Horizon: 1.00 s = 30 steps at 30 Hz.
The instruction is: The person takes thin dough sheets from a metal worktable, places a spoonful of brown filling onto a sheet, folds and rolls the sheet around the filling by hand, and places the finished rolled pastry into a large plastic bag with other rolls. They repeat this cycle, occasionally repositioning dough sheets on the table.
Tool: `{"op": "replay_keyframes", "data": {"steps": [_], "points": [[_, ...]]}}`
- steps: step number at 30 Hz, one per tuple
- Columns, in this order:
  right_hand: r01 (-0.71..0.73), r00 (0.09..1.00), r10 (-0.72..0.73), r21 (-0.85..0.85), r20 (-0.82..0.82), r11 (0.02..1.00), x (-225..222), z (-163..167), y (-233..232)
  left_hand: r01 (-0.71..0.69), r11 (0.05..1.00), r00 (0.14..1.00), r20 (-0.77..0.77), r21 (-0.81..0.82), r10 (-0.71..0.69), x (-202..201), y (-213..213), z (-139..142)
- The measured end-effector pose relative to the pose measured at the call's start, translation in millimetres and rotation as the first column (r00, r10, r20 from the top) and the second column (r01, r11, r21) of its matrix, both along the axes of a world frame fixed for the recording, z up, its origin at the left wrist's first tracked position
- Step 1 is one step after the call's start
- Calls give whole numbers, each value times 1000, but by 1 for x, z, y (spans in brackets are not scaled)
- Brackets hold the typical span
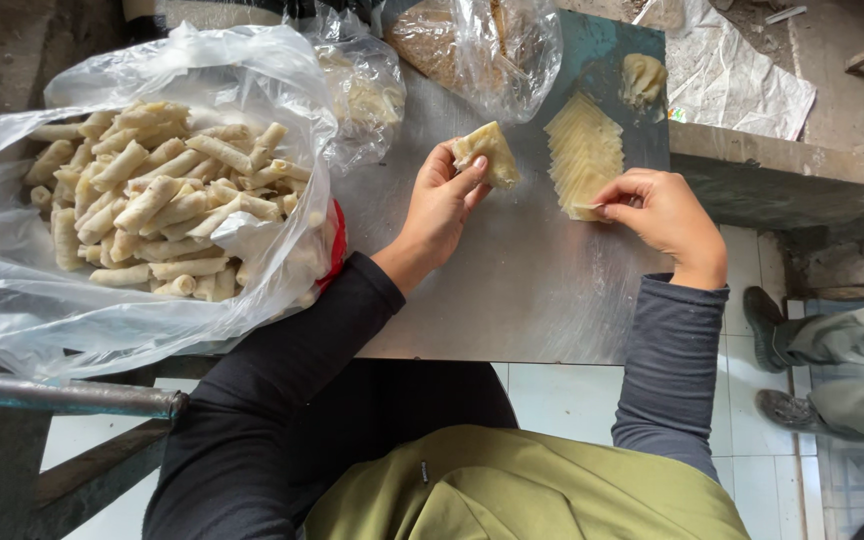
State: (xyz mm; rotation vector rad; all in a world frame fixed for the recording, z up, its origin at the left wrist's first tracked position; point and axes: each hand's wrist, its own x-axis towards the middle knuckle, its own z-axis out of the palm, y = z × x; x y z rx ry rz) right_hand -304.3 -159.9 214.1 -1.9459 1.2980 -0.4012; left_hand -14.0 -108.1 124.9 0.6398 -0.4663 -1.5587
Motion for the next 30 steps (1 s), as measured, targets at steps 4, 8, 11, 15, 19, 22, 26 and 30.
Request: {"op": "replay_keyframes", "data": {"steps": [4, 8, 11, 15, 19, 22, 26, 30], "points": [[-23, 1000, 23, 40, -1, 999, -4, -6, -3, 17, 1000, 1000, -17, -15, -17, -1, 0, -4], [-46, 999, 47, 72, 1, 996, -3, -8, -4, 37, 999, 999, -1, -20, -37, -2, 0, -5], [-36, 999, 37, 110, -2, 993, 4, 0, -2, 57, 998, 998, 3, -29, -57, -2, 0, -6], [-83, 992, 79, -38, -103, 996, 20, 21, 12, 78, 996, 997, 12, -46, -77, -4, 0, -7], [-44, 943, 85, -131, 322, 990, 58, 20, 27, 108, 992, 994, 17, -68, -107, -7, 0, -8], [-85, 848, 142, -134, 510, 987, 92, -3, 38, 127, 984, 992, -4, -129, -128, -8, 2, -9], [-47, 826, 121, -148, 550, 988, 107, -20, 44, 153, 973, 988, 22, -171, -152, -5, 6, -7], [-36, 788, 51, -37, 614, 999, 102, -23, 40, 143, 975, 989, 44, -168, -138, -3, 1, -1]]}}
